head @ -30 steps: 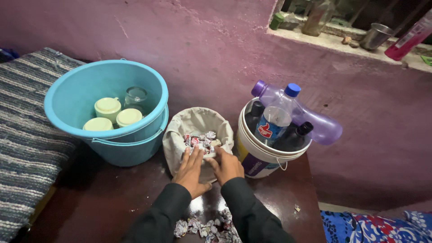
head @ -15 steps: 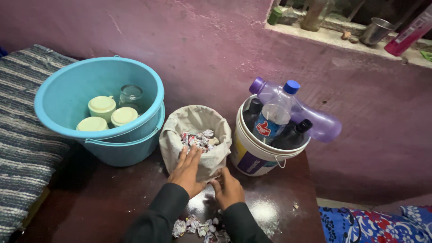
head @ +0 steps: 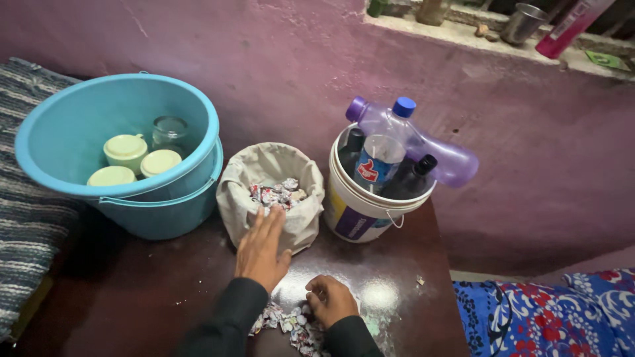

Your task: The person sorts candy wrappers from a pile on a table into a cloth bag. The person repeatedly picks up handfuls of wrappers and places them into the bag.

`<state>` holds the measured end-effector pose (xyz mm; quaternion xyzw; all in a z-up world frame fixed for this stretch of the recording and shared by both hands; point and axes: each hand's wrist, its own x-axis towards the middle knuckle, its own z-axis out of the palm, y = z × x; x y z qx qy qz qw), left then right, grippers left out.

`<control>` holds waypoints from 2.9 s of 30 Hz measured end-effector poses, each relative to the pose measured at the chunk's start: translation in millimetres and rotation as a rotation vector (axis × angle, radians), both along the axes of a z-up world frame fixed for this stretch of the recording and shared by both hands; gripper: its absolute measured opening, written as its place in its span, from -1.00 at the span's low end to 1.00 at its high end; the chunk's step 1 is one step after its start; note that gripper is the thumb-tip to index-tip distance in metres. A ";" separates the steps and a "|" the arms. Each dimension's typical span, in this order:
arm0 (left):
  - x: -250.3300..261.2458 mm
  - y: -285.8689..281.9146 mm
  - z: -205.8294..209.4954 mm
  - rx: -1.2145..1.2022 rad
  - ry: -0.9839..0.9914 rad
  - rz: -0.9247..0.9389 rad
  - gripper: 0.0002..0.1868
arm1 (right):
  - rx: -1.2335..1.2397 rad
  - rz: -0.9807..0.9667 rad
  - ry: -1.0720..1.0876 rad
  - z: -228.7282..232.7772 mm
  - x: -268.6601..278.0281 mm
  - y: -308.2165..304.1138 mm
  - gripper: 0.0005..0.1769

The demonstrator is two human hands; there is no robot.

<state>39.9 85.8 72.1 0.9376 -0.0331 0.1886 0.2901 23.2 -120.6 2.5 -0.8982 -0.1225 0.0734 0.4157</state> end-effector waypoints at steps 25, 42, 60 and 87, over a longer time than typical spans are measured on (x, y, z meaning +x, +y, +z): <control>-48.3 -42.0 -82.2 0.067 0.740 -0.188 -0.61 | -0.256 0.123 -0.035 -9.2 -2.1 -7.6 -0.74; -46.4 -45.2 -102.2 -0.011 0.633 -0.125 -0.80 | -0.242 0.079 0.002 -11.0 3.9 -1.4 -0.74; -40.2 -47.4 -66.1 -0.500 0.408 0.016 -0.78 | 0.163 -0.053 0.096 1.1 6.6 -3.5 -0.72; -9.5 -2.2 8.2 -0.092 0.062 0.084 -0.15 | 0.169 -0.076 -0.333 95.3 93.1 57.3 -0.69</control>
